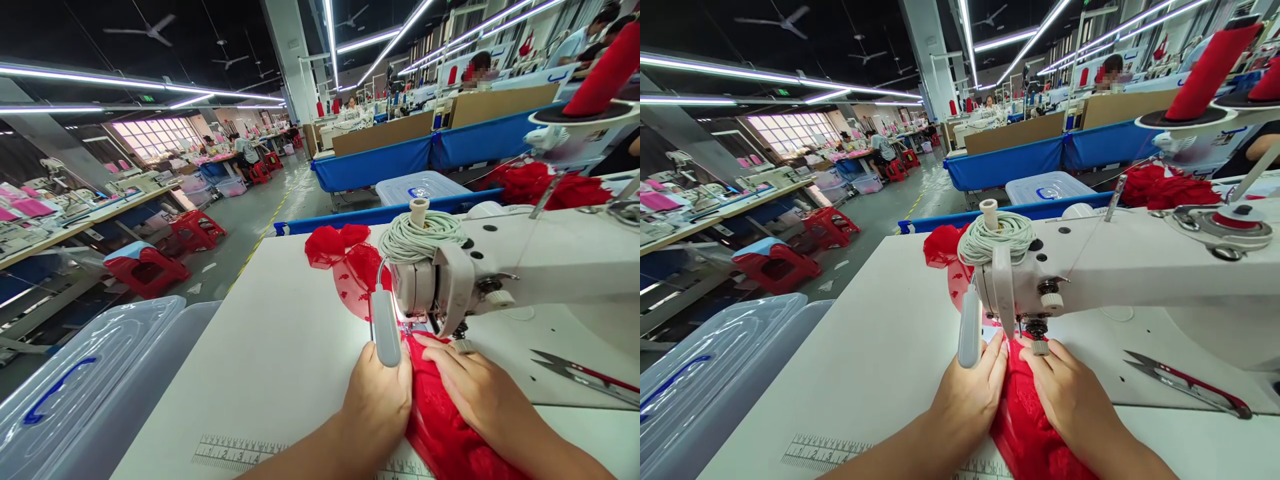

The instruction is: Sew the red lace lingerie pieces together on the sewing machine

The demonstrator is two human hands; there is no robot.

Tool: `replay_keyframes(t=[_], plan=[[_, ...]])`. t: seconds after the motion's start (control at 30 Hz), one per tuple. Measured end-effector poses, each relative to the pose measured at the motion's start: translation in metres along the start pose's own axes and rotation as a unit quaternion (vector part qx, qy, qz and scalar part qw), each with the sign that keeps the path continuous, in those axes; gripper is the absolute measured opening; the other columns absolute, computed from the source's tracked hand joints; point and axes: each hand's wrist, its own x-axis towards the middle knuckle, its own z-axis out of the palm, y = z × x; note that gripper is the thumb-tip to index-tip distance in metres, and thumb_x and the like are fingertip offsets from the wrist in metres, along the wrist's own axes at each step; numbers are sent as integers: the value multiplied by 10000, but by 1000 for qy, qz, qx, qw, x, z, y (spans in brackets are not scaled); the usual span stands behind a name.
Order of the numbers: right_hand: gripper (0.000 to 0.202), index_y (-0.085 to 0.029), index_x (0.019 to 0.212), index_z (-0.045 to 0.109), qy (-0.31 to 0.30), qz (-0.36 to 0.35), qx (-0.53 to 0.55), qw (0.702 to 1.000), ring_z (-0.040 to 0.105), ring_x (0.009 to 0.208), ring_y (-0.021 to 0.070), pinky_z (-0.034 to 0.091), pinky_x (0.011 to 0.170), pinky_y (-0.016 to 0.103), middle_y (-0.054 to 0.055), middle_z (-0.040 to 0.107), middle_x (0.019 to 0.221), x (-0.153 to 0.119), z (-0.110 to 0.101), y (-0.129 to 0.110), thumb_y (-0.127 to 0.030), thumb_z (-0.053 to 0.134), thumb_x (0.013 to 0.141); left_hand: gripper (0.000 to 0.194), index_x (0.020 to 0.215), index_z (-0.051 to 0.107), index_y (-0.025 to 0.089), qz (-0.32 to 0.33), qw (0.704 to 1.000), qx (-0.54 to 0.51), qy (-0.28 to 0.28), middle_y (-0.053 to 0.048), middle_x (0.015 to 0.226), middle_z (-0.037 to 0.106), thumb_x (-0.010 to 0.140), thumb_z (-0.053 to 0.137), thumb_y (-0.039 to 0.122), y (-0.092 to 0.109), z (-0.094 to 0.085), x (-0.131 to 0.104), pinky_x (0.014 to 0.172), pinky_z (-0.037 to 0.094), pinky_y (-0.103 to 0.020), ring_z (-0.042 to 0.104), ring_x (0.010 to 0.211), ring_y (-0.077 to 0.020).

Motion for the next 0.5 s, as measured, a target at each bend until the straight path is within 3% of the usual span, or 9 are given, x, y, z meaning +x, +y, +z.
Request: replay_keyframes(t=[0.27,0.4,0.5], plan=[[362,-168,1049,650,12,4,4,1000,653,641,164,545,573,266,67,750,977,7,-5,-4,-86,323,915,340,1052,608,143,-3,999,2,-34,-127,1144,665,843,427,-56,0,-5,3,731,566,-350,645,1021,-242],[338,-156,1066,641,12,-1,11,1000,680,751,172,558,630,271,85,740,1034,9,-7,-4,-103,335,933,348,1010,624,151,-4,998,2,-57,-108,1085,676,842,393,-47,-1,-8,5,721,560,-359,639,1022,-249],[332,-159,1074,640,6,-1,16,1000,683,784,180,561,652,285,92,734,1055,7,-6,-3,-113,343,934,369,1079,626,147,-10,999,-2,-36,-104,1079,681,872,382,-35,-1,-5,3,744,556,-365,635,1040,-248]])
